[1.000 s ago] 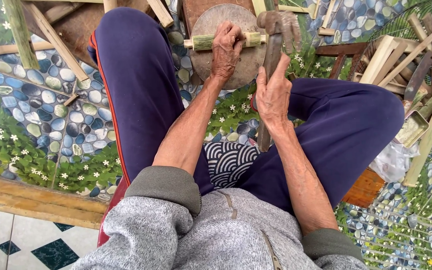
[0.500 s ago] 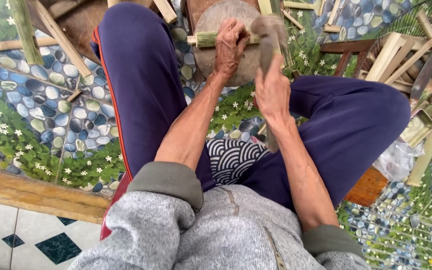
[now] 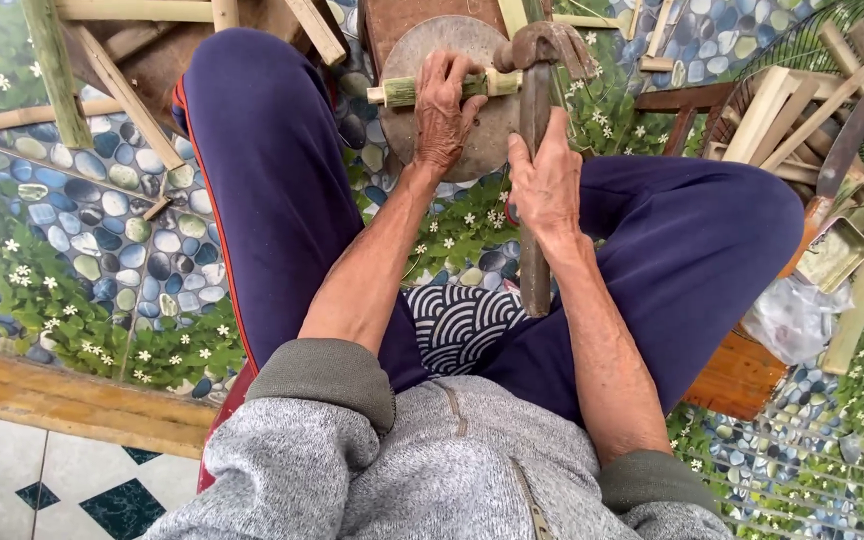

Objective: The person sits cross-legged and assembles thin bamboo strips into a small bundle. They use a hammer to tap the strips together, then insert a thin metal pin to secure the bundle. The person repeats this process with additional bamboo pieces.

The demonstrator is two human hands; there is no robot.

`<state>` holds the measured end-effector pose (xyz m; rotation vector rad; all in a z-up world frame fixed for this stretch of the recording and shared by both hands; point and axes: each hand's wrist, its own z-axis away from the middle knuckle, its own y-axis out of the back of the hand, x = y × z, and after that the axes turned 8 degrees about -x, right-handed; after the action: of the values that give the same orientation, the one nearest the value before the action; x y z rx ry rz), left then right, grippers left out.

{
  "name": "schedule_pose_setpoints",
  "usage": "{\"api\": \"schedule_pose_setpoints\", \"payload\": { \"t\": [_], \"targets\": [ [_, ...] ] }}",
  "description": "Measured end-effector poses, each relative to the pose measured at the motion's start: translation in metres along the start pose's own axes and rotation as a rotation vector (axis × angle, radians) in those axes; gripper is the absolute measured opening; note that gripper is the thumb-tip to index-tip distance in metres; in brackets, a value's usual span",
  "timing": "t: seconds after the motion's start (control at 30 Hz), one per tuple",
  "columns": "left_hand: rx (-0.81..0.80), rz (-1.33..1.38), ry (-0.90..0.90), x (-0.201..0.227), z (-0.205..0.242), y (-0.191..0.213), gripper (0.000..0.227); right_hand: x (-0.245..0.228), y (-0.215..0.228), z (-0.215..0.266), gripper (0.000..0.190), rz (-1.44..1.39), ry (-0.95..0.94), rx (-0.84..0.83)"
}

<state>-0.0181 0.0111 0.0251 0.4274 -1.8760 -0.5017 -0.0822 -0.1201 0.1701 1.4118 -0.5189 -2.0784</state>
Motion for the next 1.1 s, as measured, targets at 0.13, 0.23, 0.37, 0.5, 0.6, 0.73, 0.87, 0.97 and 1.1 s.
{"api": "schedule_pose_setpoints", "payload": {
  "t": [0.13, 0.23, 0.37, 0.5, 0.6, 0.73, 0.87, 0.97, 1.1],
  "targets": [
    [-0.030, -0.040, 0.008, -0.002, 0.005, -0.005, 0.045, -0.007, -0.001, 0.002, 0.022, -0.026, -0.070, -0.047],
    [-0.028, -0.085, 0.017, -0.011, 0.004, -0.011, 0.038, -0.011, 0.000, 0.000, 0.034, 0.013, -0.023, -0.070],
    [-0.020, -0.086, 0.050, -0.004, 0.004, -0.009, 0.038, -0.016, 0.005, 0.003, 0.026, -0.021, -0.062, -0.062],
    [-0.014, -0.079, 0.048, -0.005, 0.002, -0.010, 0.035, -0.013, 0.008, 0.003, 0.024, -0.037, -0.014, -0.047],
    [-0.029, -0.070, 0.051, 0.000, 0.001, -0.006, 0.032, -0.009, 0.006, 0.000, 0.023, -0.012, -0.020, -0.051],
    [-0.025, -0.070, 0.052, -0.003, 0.002, -0.009, 0.037, -0.004, -0.001, -0.004, 0.026, 0.002, -0.046, -0.069],
    [-0.026, -0.124, 0.051, -0.006, 0.002, -0.012, 0.039, 0.002, -0.006, -0.009, 0.026, 0.066, -0.069, -0.076],
    [-0.031, -0.118, 0.060, -0.006, 0.002, -0.013, 0.037, -0.001, -0.004, -0.008, 0.025, 0.042, -0.093, -0.083],
    [-0.038, -0.061, 0.053, -0.003, -0.001, -0.008, 0.028, 0.007, 0.001, -0.011, 0.021, 0.082, -0.052, -0.069]
  ]
}}
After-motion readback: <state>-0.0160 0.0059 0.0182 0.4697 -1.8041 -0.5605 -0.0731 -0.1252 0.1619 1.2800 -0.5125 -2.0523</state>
